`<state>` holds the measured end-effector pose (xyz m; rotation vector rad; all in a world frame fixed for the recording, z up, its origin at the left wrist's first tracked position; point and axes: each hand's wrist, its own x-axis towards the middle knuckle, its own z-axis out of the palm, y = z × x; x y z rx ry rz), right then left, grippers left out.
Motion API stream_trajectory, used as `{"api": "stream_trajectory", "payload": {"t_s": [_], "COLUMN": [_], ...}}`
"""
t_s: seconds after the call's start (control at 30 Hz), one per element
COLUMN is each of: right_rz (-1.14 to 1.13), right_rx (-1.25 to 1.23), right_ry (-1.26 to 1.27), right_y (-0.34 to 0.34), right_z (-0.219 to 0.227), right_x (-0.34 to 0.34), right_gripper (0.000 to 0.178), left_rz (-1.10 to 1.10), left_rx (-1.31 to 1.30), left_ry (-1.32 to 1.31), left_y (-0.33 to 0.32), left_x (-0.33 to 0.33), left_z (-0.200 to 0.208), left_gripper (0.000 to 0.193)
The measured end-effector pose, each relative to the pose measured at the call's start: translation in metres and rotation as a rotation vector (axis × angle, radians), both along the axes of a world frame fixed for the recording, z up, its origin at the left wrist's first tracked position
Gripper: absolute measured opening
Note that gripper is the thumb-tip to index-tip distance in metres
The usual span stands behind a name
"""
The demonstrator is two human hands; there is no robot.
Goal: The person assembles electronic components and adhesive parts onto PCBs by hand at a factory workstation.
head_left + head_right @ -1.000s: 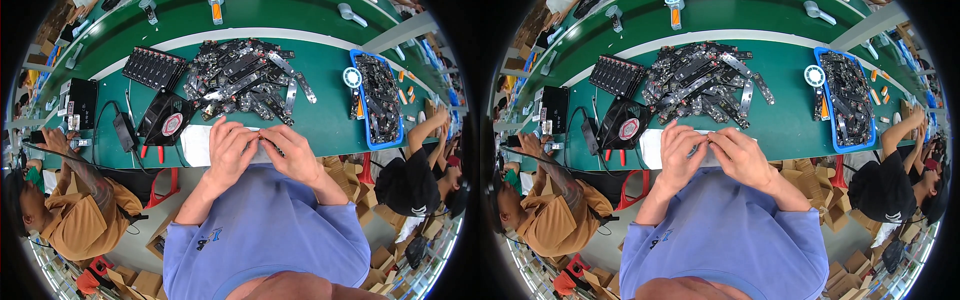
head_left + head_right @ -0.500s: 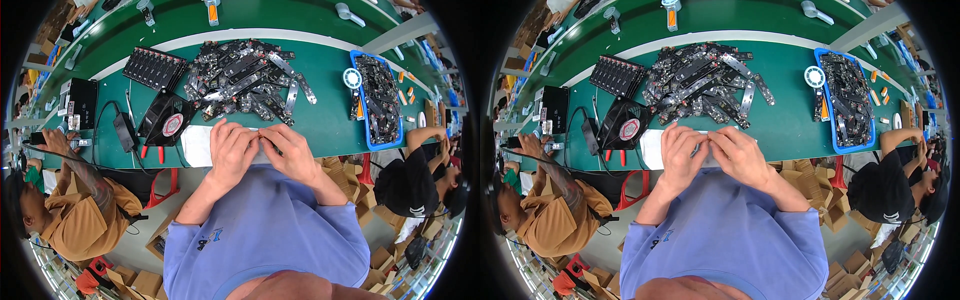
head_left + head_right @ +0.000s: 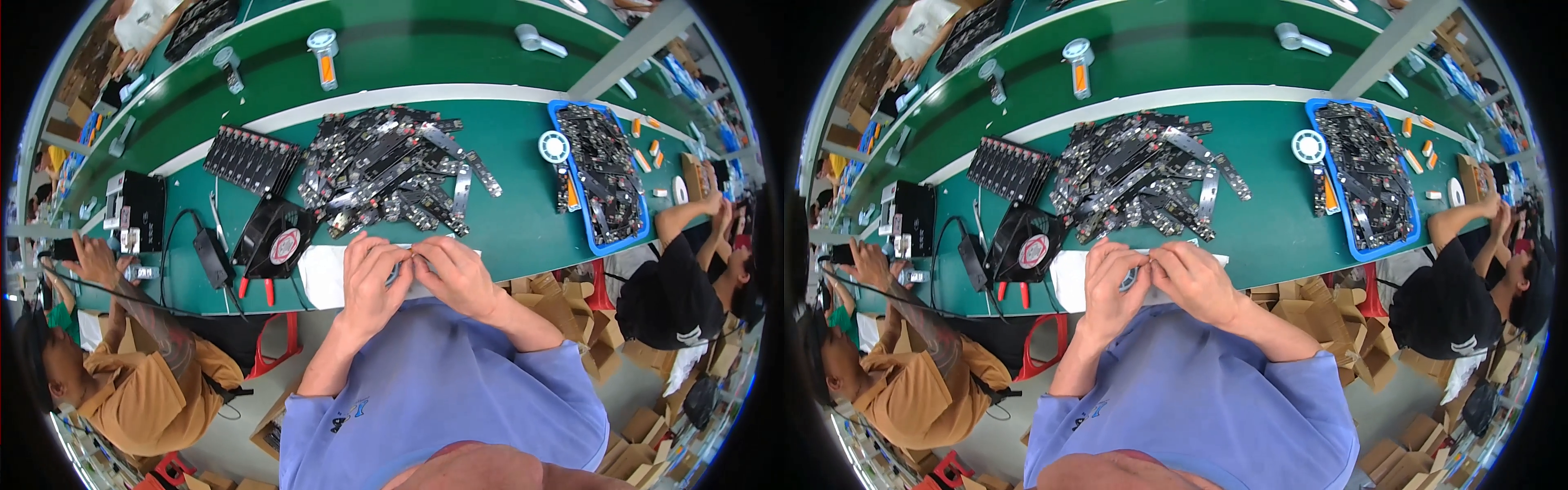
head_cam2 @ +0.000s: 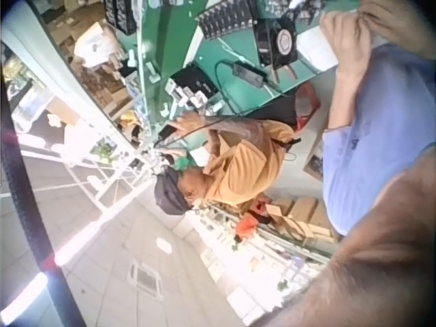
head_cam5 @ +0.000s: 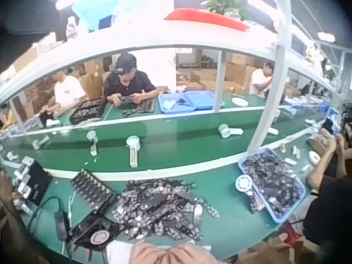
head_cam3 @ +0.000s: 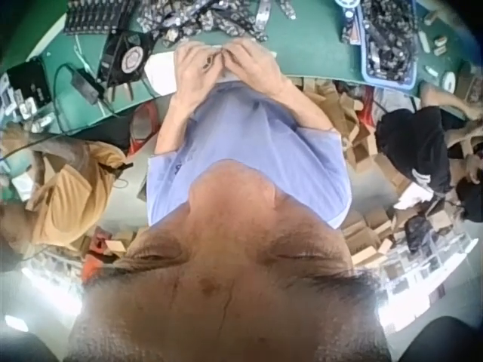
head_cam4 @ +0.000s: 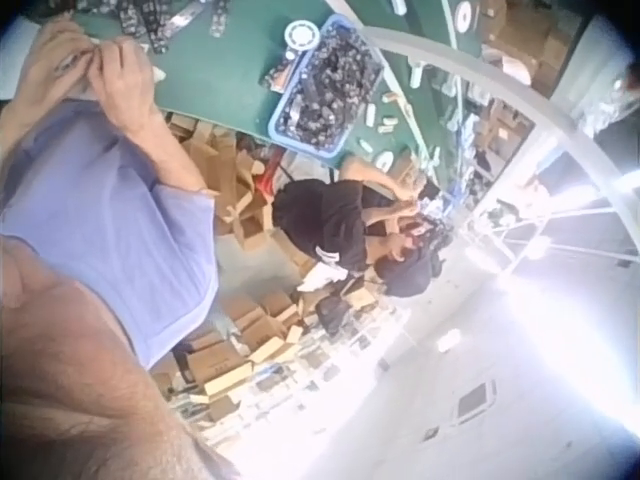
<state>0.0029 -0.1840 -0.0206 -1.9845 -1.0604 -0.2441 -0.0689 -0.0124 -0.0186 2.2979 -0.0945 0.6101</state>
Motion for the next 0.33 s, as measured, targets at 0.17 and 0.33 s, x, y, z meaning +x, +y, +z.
{"api": "stream_trajectory", "payload": {"t_s": [0.17, 0.33], "right_rz": [0.026, 0.017], "right_rx": [-0.036, -0.138], "right_ry": [-0.08, -0.111], "right_y": [-0.0018, -0.0069], "right_z": [-0.002, -0.004], "right_x": [0.0024, 0.004], "right_gripper": [0.028, 0.03], "left_rz": [0.011, 0.018], "left_rx": [0.001, 0.065], "left_ry": [-0.012, -0.035], "left_y": [-0.0022, -0.0053], "left_x": [-0.0017, 0.003], "left_z": [-0.0001, -0.0031], "left_gripper": [0.02, 0.02]}}
